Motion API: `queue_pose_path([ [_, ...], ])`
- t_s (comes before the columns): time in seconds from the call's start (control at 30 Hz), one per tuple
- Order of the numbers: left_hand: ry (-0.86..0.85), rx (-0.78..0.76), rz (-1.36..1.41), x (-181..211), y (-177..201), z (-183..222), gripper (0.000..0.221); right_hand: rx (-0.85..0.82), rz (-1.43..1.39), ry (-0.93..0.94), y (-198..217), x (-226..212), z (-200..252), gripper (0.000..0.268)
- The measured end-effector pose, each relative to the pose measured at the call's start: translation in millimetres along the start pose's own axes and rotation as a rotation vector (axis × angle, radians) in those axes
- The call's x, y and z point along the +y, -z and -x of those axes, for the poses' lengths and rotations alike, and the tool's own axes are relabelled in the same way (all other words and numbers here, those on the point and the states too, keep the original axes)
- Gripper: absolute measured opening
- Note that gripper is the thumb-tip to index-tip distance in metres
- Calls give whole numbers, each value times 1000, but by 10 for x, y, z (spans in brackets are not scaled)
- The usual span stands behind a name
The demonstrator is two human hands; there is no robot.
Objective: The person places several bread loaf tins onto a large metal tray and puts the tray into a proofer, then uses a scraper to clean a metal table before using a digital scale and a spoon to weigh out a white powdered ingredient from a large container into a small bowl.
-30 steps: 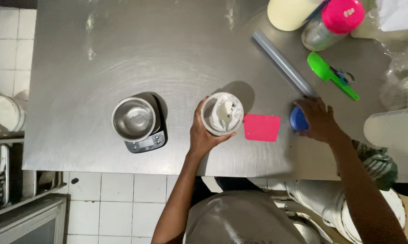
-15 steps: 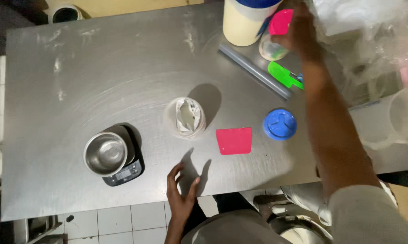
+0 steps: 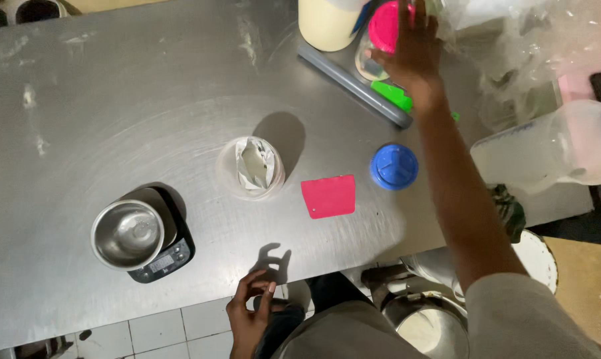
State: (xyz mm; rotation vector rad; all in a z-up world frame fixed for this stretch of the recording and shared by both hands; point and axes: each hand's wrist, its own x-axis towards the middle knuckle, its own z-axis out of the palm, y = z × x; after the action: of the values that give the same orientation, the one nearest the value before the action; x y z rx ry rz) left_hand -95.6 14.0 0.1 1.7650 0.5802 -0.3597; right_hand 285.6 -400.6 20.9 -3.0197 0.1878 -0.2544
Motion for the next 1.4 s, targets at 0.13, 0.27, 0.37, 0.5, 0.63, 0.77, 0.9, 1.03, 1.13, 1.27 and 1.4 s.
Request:
queue_pose_path([
  [0.13,-420,66,7,-7,1,63,29,436,-571,497,632,-846,1512,49],
  [0.27,-908,114,-62,360,-150,236,45,-211,-1542,100,634,-1841,2961,48],
  [0.37,-1007,109,-151,129,-210,314,61,-27,-2272,198,136,-2754,4146,64],
  [0.5,-1030,79,-204,-576,-28,285,69,556,-2837,309,-301,-3409,4915,86],
  [0.63,-987,149,-227,-1497,594,393,77,-1351,-2218,-274,135,-2849,5020,90],
  [0.77,105,34,-537,-3078,1467,857,47,-1748,-1388,491,307,-3439,5206,77],
  [0.9,458,56,-286,-4237,1685,1704,41,-1545,-365,1326,-364,-4390,5343,50],
  [1.03,562,386,77,-4833,1065,2076,39,-1236,371,1549,-2009,-5408,5180,70],
  [1.13,540,474,221,-5186,414,2029,26,-386,517,1687,-3173,-6005,4915,47],
  [1.27,662,272,386,-5318,-222,1770,46,-304,1192,1220,-4318,-6037,4403,85],
  [1.4,429,303,480,-5304,-737,1483,30,-380,1273,1249,-4452,-5808,4168,104],
])
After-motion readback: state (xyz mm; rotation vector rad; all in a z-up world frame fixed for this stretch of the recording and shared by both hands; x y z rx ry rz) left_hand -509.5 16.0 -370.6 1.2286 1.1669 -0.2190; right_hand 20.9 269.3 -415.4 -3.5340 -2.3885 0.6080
